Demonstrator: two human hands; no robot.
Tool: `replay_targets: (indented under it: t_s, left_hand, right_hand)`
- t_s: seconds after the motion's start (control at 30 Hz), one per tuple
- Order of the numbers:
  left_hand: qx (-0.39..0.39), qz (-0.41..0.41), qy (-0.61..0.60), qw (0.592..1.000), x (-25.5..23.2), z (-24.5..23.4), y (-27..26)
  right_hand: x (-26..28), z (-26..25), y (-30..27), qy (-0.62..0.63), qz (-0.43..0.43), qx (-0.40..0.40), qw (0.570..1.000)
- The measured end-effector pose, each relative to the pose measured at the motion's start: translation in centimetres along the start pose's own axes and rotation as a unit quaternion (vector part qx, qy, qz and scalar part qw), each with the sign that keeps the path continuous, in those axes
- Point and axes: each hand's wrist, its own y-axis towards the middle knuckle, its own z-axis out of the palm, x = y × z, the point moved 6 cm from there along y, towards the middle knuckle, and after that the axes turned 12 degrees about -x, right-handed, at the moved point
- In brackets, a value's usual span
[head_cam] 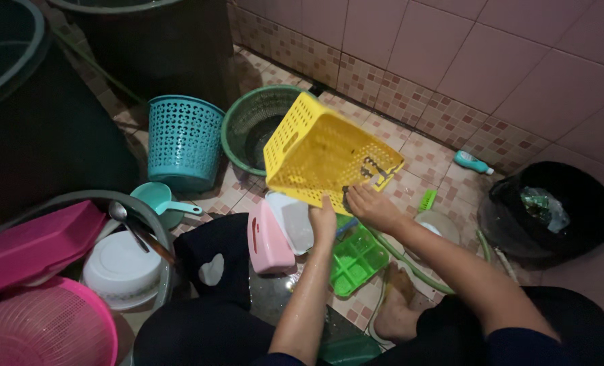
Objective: The person washes plastic containers and yellow baskets by hand, scrubbing the surfaces with a sponge and rinsing them in a bucket of water.
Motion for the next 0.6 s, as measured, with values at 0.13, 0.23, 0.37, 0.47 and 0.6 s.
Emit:
replay_targets:
  t_s: [0.13,0.23,0.37,0.47,0.6]
  left_hand:
    - [0.07,-0.055,0.05,0.995,1.4,2.0,-1.0]
    - [0.048,-0.05,-0.11,0.992,4.4,2.9,-0.6]
    - [0.002,0.06,-0.104,0.993,6.0,2.0,-0.2]
    - [-0.018,-0.264,-0.172,0.949,7.7,1.6,0.1]
    - [0.023,-0.256,-0.229,0.939,6.0,2.1,-0.6]
  right_hand:
    - [1.3,1.2,0.8,0.027,0.029,-0.027,0.999]
    - [2.5,1.3,1.4,0.066,0.078,-0.038,0.994]
    - [1.8,-0.8,2.3,0.136,0.094,-0.035,0.986]
    - [-3.6,-0.1,-0.4,0.176,0.313,0.192,0.913]
    - [-3.4,-1.6,-0.3,-0.022,0.165,-0.059,0.984]
